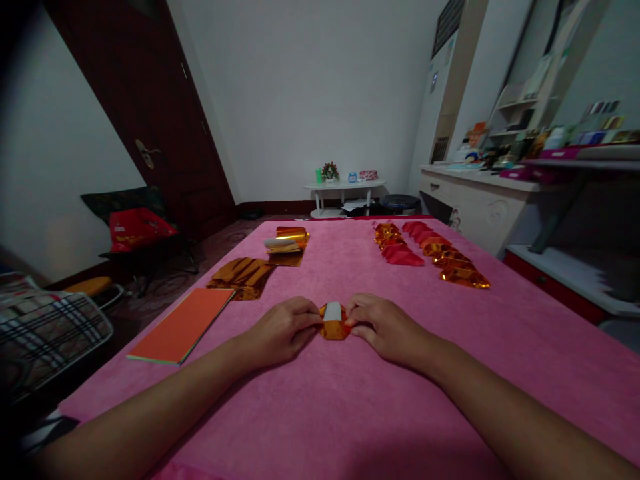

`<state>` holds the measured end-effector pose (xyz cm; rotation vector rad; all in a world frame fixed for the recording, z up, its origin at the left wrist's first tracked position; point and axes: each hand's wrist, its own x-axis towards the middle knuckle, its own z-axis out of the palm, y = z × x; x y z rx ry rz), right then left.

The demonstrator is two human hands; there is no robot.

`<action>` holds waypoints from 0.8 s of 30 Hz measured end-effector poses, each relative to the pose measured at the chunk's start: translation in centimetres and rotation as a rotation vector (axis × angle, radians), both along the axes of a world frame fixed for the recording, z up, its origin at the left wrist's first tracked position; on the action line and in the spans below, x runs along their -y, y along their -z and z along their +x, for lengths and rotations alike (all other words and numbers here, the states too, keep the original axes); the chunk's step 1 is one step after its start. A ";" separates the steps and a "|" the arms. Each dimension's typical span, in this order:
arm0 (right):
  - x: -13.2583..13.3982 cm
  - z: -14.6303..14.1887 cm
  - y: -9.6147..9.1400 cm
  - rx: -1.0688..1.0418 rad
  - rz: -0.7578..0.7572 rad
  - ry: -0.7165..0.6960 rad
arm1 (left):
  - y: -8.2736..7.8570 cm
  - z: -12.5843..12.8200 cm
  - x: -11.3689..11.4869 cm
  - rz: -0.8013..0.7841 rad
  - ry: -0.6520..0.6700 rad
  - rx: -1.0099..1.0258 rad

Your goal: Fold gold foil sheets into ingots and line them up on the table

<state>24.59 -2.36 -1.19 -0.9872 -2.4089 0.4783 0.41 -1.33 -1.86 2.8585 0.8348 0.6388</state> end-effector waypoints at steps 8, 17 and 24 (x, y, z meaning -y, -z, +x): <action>0.2 0.1 0.2 0.044 0.051 0.016 | 0.7 0.2 -0.7 -0.138 -0.009 0.192; 0.0 -0.6 0.6 -0.028 0.047 0.108 | 1.0 0.4 -1.5 -0.275 -0.030 0.346; -1.5 -0.9 1.6 -0.079 -0.023 0.271 | 1.4 0.7 -1.9 -0.365 -0.241 0.374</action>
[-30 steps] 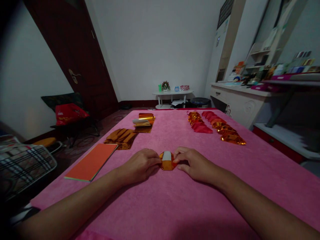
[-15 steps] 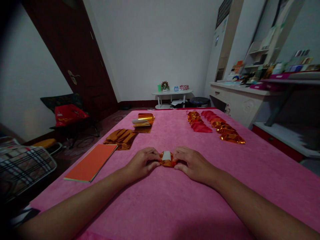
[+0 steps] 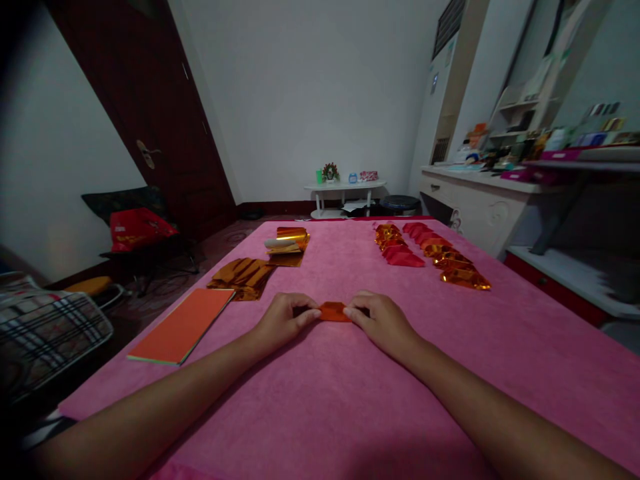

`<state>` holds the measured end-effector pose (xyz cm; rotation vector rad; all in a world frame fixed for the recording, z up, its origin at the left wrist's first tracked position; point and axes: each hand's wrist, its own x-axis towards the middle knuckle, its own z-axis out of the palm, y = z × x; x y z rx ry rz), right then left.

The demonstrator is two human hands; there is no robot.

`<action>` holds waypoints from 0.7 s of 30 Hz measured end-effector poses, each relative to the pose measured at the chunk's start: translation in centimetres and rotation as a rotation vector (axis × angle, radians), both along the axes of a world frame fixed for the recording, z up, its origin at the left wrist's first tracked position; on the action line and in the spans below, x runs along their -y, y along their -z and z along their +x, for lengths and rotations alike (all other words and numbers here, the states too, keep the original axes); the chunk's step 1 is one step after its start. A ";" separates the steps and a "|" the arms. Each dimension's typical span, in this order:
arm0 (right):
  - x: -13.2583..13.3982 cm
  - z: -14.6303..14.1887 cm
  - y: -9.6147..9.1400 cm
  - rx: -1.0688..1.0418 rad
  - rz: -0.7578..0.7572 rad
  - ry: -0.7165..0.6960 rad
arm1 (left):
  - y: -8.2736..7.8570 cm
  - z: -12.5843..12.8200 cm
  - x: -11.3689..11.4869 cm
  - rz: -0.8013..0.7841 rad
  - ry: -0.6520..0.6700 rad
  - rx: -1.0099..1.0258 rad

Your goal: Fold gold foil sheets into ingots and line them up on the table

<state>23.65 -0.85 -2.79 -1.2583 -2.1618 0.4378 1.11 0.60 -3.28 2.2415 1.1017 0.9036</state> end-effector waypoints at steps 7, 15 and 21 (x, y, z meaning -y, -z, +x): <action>-1.3 -0.3 0.7 0.030 -0.031 0.157 | 1.0 0.5 -1.3 -0.088 -0.169 -0.017; -1.2 -1.0 -0.5 0.133 -0.149 0.264 | -0.5 0.0 -1.0 -0.065 -0.202 -0.209; -2.5 -1.0 -0.5 0.070 -0.300 0.197 | -0.6 0.0 -1.6 -0.094 -0.141 -0.209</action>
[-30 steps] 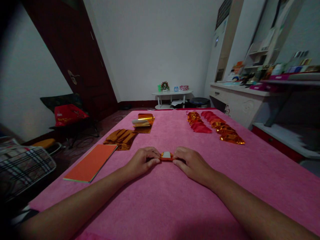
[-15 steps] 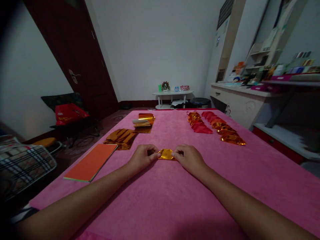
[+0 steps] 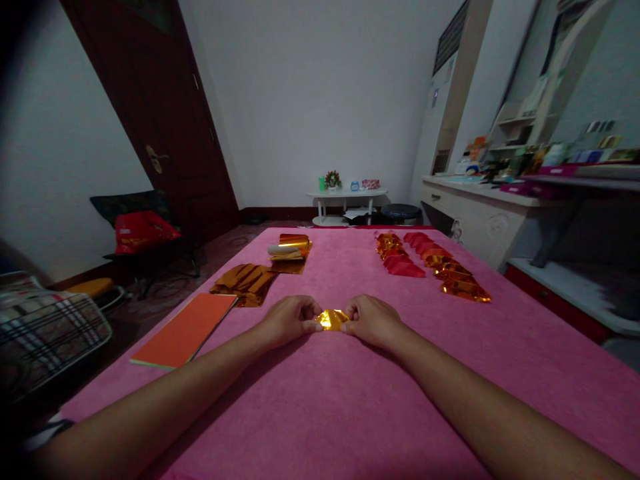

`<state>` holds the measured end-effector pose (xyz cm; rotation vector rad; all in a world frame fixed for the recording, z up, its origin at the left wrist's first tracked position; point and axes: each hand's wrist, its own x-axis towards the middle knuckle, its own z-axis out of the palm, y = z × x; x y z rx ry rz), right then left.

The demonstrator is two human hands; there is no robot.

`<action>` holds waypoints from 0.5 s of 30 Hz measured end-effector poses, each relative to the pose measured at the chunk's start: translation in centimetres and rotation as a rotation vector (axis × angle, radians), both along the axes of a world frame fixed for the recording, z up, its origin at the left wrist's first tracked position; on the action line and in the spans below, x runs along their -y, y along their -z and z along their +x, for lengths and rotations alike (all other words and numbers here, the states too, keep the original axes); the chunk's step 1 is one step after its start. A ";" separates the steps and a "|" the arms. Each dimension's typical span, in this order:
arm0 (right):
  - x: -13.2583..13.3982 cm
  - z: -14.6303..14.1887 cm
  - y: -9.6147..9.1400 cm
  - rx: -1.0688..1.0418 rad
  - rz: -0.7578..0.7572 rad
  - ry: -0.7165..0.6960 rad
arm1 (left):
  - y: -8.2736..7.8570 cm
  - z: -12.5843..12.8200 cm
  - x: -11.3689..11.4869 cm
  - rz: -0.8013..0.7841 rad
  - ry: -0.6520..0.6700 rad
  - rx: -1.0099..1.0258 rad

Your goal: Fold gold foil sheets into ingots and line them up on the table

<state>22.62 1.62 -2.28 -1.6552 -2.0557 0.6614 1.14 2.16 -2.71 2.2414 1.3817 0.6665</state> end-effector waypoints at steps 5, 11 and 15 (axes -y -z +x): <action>-1.8 -1.3 0.0 -0.503 -0.105 -0.030 | 0.1 1.4 -2.0 -0.119 0.006 0.297; -3.7 -2.3 0.4 -0.920 -0.075 0.110 | 0.7 2.6 -4.6 -0.173 0.030 0.683; -3.8 -2.1 1.0 -0.915 -0.026 0.075 | 1.4 2.3 -5.0 -0.152 0.044 0.750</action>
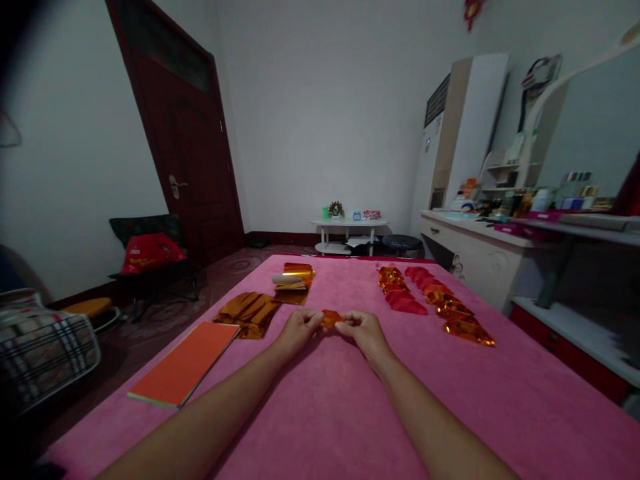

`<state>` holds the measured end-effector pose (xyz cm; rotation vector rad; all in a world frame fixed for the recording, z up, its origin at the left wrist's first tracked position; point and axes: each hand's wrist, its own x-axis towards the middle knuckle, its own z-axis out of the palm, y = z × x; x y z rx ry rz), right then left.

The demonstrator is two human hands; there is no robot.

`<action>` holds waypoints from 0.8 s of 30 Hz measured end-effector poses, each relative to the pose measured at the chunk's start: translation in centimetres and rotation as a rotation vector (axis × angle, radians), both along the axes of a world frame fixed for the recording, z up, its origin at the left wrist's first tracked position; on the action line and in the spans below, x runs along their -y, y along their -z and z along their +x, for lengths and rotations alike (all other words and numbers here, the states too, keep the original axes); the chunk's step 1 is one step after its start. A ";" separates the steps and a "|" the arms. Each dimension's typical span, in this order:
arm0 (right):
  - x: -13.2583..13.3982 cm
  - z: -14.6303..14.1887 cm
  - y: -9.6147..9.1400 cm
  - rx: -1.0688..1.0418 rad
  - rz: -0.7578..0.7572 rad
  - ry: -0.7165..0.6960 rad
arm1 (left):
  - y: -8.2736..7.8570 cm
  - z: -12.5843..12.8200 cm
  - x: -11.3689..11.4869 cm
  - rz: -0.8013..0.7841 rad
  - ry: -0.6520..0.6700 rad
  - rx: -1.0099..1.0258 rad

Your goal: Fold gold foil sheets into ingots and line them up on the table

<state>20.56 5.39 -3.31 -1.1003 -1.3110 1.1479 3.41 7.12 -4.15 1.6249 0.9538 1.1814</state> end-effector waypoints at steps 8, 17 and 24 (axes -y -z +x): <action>0.5 0.0 0.3 0.049 0.070 0.028 | 0.0 -0.4 0.5 -0.062 -0.079 0.079; 0.2 0.1 0.7 0.237 0.231 0.048 | -0.5 -0.1 1.0 -0.083 -0.056 0.117; 1.3 -0.7 -0.3 0.331 0.288 -0.056 | -0.2 0.2 1.5 -0.083 0.012 0.070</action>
